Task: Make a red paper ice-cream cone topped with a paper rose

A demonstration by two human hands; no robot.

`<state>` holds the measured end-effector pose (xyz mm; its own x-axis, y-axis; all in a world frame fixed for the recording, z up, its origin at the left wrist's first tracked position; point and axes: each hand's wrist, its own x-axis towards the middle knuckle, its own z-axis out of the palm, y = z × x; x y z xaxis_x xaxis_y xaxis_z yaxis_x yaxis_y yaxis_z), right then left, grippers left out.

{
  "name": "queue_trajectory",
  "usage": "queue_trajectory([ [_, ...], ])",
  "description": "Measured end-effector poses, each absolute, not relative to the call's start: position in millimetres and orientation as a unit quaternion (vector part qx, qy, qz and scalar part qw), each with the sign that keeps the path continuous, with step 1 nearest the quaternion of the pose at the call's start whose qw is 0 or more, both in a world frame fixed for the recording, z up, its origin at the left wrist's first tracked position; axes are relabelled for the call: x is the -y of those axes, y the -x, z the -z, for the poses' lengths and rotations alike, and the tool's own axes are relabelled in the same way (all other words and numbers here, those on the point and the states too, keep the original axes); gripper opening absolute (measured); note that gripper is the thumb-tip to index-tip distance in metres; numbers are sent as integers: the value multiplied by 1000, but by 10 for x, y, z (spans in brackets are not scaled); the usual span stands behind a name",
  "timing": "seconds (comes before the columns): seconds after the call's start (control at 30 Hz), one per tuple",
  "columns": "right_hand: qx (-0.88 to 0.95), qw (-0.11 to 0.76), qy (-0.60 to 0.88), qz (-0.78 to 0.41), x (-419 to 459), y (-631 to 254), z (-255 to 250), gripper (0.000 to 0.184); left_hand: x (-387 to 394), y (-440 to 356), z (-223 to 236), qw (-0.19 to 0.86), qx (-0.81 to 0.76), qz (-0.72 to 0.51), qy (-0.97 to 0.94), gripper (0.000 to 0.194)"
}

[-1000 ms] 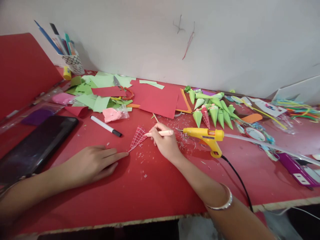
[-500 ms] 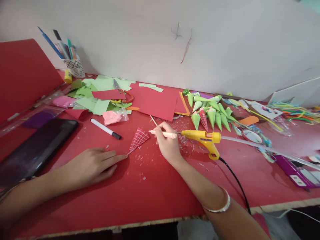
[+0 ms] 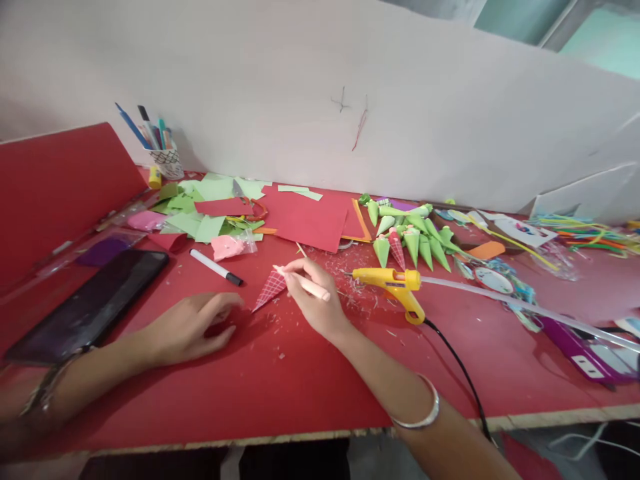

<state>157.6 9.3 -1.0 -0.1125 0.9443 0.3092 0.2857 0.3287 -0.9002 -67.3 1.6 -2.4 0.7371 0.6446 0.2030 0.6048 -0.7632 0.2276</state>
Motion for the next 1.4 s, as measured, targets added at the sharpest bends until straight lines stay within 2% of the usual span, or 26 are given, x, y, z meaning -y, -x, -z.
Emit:
queue_trajectory([
  [0.17,594,502,374,-505,-24,-1537,-9,16,-94,626,24,255,-354,-254,-863,39],
  [0.33,545,506,284,-605,39,-1500,-9,21,-139,543,40,337,-337,-277,-835,49],
  [0.93,647,418,327,-548,64,-1406,28,19,-121,466,94,369,-342,-228,-834,50],
  [1.17,680,357,339,-543,83,-1410,30,20,-46,448,64,263,-375,-160,-874,35],
  [1.4,725,305,291,-544,161,-1384,-66,20,39,429,90,170,-379,-170,-894,36],
])
